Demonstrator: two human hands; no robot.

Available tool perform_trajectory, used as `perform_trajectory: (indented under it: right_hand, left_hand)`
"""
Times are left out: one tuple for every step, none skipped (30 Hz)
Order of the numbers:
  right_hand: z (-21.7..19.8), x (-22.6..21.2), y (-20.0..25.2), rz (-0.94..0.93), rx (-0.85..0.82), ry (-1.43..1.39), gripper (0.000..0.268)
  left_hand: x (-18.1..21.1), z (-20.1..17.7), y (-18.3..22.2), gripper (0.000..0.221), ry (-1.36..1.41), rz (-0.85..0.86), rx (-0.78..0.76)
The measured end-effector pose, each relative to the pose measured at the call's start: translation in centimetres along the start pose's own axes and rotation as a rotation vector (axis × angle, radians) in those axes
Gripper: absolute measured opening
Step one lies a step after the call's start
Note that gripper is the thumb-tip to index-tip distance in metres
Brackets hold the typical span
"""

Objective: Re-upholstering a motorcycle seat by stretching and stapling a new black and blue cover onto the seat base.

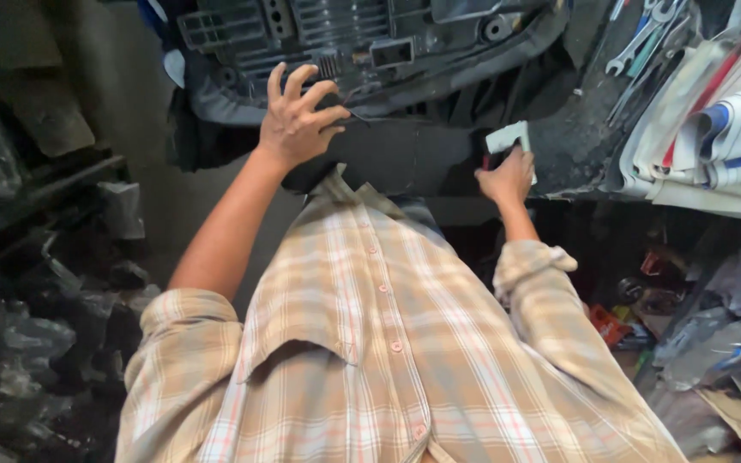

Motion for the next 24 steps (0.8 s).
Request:
perform_trajectory:
  right_hand:
    - [0.9,-0.6,0.1,-0.032,-0.185,-0.033,0.070]
    - [1.7,-1.3,0.5,-0.066,-0.369,-0.066,0.056]
    - [0.8,-3.4,2.4,-0.060,-0.373,-0.061,0.056]
    - [1.3,-6.6,5.5,-0.097,-0.678,-0.369,0.055]
    - [1.1,-10.0,8.9,-0.126,-0.974,-0.681,0.055]
    - [1.6,-11.6,10.3,-0.116,-0.974,-0.676,0.055]
    - [2.0,-14.6,12.1,-0.156,-1.122,-0.868,0.046]
    - [2.0,-17.6,13.9,-0.196,-1.268,-1.063,0.038]
    - [2.1,-18.5,14.1,-0.192,-1.274,-1.056,0.038]
    - [2.8,-18.8,14.0,-0.078,-1.276,-1.038,0.034]
    - [3.3,-19.5,13.5,0.030,-1.264,-1.028,0.031]
    - [2.7,-20.4,13.0,0.028,-1.256,-1.030,0.031]
    - [2.3,-20.3,13.2,0.037,-1.249,-0.968,0.032]
    - [1.9,-20.3,13.3,0.046,-1.241,-0.905,0.032]
    - [1.6,-20.2,13.4,0.062,-1.240,-0.897,0.032]
    - [1.3,-20.1,13.9,0.056,-1.265,-0.833,0.027]
    - [1.0,-20.8,13.8,0.033,-1.285,-0.769,0.023]
    - [0.4,-21.8,13.5,0.033,-1.282,-0.762,0.023]
    - [0.1,-21.7,13.5,0.119,-1.274,-0.734,0.023]
    - [-0.3,-21.6,13.5,0.204,-1.264,-0.706,0.023]
    - [-0.7,-21.9,13.4,0.218,-1.257,-0.698,0.023]
    - [-0.9,-21.6,13.3,0.314,-1.254,-0.665,0.024]
    - [-1.0,-21.7,13.2,0.404,-1.251,-0.635,0.024]
    - [-1.1,-22.0,12.6,0.413,-1.244,-0.631,0.024]
  left_hand:
    - [-0.1,-0.6,-0.6,0.028,-0.034,-0.033,0.005]
    - [-0.2,-1.1,-1.1,0.029,-0.067,-0.066,0.011]
    - [-0.2,-0.7,-0.7,0.029,-0.059,-0.068,0.009]
    - [-0.5,-0.1,-0.2,0.029,-0.014,-0.109,-0.011]
    - [-0.7,0.7,0.3,0.030,0.035,-0.149,-0.028]
    - [-0.7,0.9,0.4,0.030,0.045,-0.150,-0.029]
    - [-1.1,1.0,0.4,0.030,0.079,-0.162,-0.025]
    - [-1.5,1.1,0.5,0.030,0.112,-0.173,-0.021]
    - [-1.4,1.0,0.6,0.030,0.115,-0.181,-0.020]
    - [-1.2,0.9,0.6,0.031,0.121,-0.187,-0.019]
    - [-1.6,0.8,0.1,0.033,0.123,-0.179,-0.013]
    - [-2.0,0.8,-0.1,0.033,0.124,-0.173,-0.009]
    - [-1.8,1.1,0.2,0.033,0.145,-0.205,-0.006]
    - [-1.6,1.5,0.5,0.033,0.167,-0.238,-0.005]
    - [-1.5,1.6,0.6,0.033,0.183,-0.244,-0.006]
    - [-1.4,1.4,0.6,0.031,0.188,-0.250,0.008]
    - [-2.0,1.0,0.3,0.029,0.180,-0.253,0.031]
    - [-2.2,0.9,0.3,0.029,0.183,-0.256,0.038]
    - [-2.1,1.2,0.4,0.030,0.212,-0.264,0.027]
    - [-1.9,1.5,0.4,0.032,0.241,-0.273,0.017]
    - [-1.8,1.6,0.4,0.032,0.257,-0.274,0.021]
    - [-1.7,1.6,0.4,0.031,0.258,-0.276,0.034]
    - [-1.9,1.6,0.3,0.030,0.255,-0.275,0.047]
    - [-1.9,1.9,0.4,0.030,0.265,-0.275,0.051]
Point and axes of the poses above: each hand's wrist, its own y-axis away from the middle knuckle, its own z-axis out of the palm, x = y × z, the point moved 9 cm from there along -y, towards the middle knuckle, and after that the axes turned 12 degrees about z, right-handed, at the moved point
